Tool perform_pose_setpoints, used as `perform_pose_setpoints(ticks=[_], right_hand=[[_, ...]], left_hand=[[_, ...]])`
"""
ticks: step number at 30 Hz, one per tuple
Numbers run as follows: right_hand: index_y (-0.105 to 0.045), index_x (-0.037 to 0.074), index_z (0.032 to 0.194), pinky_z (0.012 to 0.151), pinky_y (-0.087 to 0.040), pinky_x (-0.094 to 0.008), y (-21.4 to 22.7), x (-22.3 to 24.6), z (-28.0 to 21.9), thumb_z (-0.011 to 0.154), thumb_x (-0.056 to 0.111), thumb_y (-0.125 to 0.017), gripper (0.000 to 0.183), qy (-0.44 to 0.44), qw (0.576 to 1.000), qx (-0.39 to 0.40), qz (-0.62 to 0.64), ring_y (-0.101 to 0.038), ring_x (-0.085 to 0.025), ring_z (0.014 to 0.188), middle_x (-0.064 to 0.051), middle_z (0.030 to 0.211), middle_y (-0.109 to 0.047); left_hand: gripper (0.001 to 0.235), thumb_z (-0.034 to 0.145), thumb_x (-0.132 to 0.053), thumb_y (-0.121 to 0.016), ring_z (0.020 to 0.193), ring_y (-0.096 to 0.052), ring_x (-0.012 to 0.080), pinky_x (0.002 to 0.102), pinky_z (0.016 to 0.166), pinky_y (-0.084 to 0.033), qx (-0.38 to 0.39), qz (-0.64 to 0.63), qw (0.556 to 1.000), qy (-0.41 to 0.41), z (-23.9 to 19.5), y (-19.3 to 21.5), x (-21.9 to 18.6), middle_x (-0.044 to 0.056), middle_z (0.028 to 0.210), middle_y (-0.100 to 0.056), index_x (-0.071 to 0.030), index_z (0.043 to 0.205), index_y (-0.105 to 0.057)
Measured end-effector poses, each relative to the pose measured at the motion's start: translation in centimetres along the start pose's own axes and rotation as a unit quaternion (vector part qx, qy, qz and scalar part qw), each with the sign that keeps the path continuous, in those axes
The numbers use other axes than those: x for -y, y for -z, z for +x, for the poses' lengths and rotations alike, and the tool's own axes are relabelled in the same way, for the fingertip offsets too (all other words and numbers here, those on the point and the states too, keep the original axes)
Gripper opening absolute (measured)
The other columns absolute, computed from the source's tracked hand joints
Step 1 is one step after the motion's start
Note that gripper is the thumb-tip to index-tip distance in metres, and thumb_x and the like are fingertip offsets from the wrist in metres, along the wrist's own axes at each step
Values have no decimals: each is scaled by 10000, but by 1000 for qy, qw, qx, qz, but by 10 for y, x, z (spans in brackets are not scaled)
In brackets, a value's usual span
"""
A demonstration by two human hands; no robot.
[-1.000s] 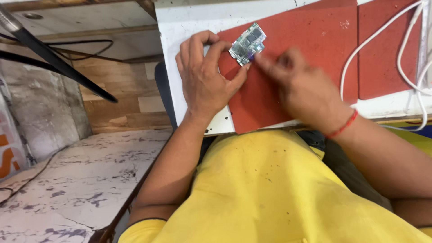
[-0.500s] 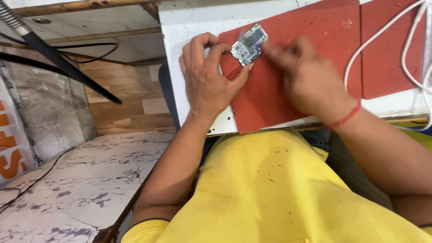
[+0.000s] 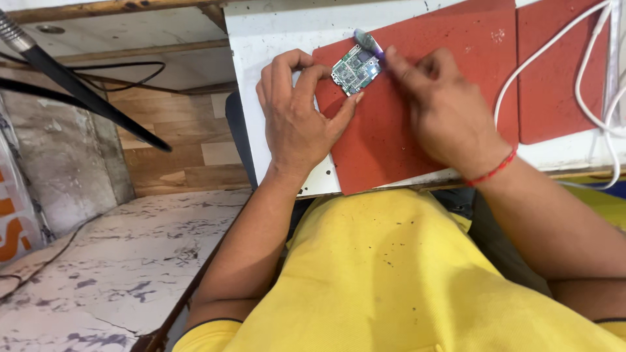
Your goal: The person uses a purple toothbrush to scrub the surface of a small green circuit board placed on a red mat. The person repeatedly scrubs different areas of the board, occasionally lifting and rotating it to access different sides, while maintaining a steady scrubbing motion throughout the clip.
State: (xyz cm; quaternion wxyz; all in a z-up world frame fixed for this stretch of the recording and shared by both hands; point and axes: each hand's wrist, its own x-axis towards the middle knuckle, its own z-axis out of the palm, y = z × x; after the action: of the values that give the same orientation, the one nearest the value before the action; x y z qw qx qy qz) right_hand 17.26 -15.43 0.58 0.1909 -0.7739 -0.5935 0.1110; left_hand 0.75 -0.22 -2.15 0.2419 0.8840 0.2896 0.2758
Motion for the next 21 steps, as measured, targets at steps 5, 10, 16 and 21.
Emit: perform_pose_setpoints(ticks=[5, 10, 16, 21], right_hand=[[-604, 209, 1492, 649, -578, -465, 2, 1, 2, 929, 3, -592, 600, -17, 1000, 15, -2, -671, -377, 747, -186, 1125, -615], [-620, 225, 1454, 591, -578, -467, -1, 11, 2, 838, -23, -579, 665, -20, 997, 69, -2, -673, -375, 690, -180, 1061, -613], [-574, 176, 1476, 640, -580, -477, 7, 8, 4, 813, -21, -555, 692, 6, 998, 61, 27, -678, -385, 707, -198, 1105, -614], [-579, 190, 1476, 640, -575, -483, 6, 14, 5, 857, -28, -542, 657, -42, 997, 61, 14, -681, -388, 722, -183, 1106, -617]], left_hand=[[567, 777, -370, -967, 1157, -514, 258, 429, 1046, -401, 1, -17, 1000, 9, 2, 1, 0, 57, 1199, -516, -85, 1171, -676], [593, 755, -346, -958, 1159, -516, 262, 440, 1043, -398, 2, -17, 1000, 15, 5, 5, -2, 60, 1200, -521, -86, 1199, -664], [524, 762, -332, -932, 1169, -516, 277, 459, 1034, -389, 7, 9, 1000, 10, 7, 8, -7, 60, 1199, -548, -101, 1162, -686], [492, 773, -325, -923, 1189, -510, 282, 460, 1040, -383, 14, 8, 1000, 10, 9, 7, -9, 65, 1208, -552, -104, 1143, -685]])
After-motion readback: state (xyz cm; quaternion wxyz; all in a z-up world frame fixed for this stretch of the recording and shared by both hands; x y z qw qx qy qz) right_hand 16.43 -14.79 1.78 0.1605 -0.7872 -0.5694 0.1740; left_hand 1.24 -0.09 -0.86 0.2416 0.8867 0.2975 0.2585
